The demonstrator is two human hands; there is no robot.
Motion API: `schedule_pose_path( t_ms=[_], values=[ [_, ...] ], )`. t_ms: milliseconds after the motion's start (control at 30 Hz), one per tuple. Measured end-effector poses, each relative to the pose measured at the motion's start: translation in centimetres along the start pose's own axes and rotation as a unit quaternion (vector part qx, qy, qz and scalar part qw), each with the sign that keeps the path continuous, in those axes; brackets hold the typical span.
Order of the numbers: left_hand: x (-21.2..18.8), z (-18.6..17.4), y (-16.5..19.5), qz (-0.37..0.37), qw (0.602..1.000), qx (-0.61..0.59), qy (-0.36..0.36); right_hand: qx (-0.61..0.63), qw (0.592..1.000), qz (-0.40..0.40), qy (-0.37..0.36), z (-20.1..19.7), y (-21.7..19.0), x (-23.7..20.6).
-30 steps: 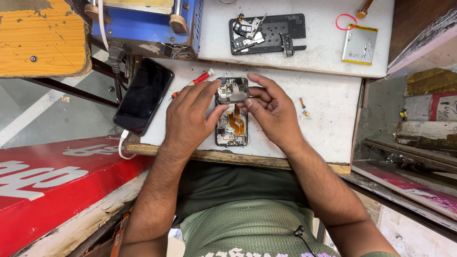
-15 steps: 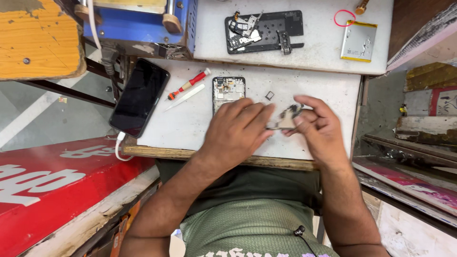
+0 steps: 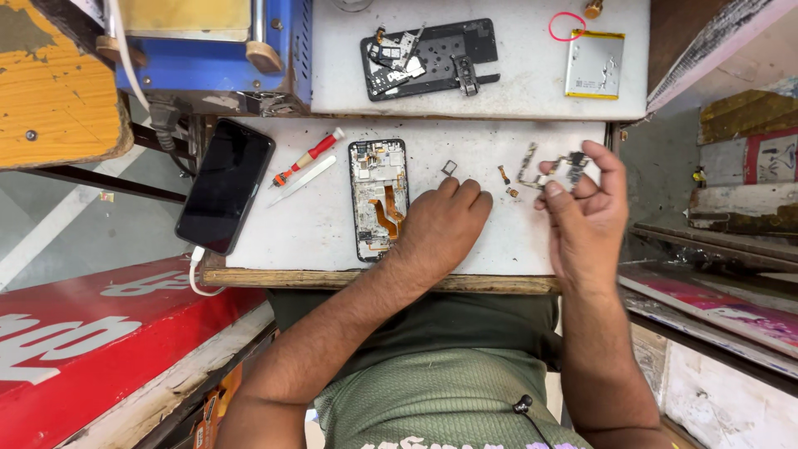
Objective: The person works at a repair bench on a disassembled smartphone, wiping its internal components with a cloth and cleaning wipes, handling small internal parts and flex cables, and fitting components back into the phone chassis.
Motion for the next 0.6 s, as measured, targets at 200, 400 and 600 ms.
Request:
schedule_pose_path(
  t_ms=[200, 400, 600],
  values=[
    [-4.0, -6.1, -0.3, -0.011, 0.973, -0.032, 0.227, -0.059, 0.997, 0.013, -0.053, 3.4, 1.6, -0.5],
    [-5.0, -7.6, -0.5, -0.020, 0.975, -0.019, 0.222, -0.078, 0.991, 0.085, -0.074, 6.5, 4.1, -0.6],
    [-4.9, -7.1, -1.1, -0.046, 0.976, -0.035, 0.211, -0.087, 0.986, 0.036, -0.135, 7.8, 4.8, -0.8]
  ],
)
Point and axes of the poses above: each hand's wrist, its own x-axis towards the middle knuckle, its own z-axis out of the palm, y = z × x, the point moved 9 cm from there along x, towards the middle knuckle, and after that the axes turned 11 degrees about z, right-handed, at the moved point
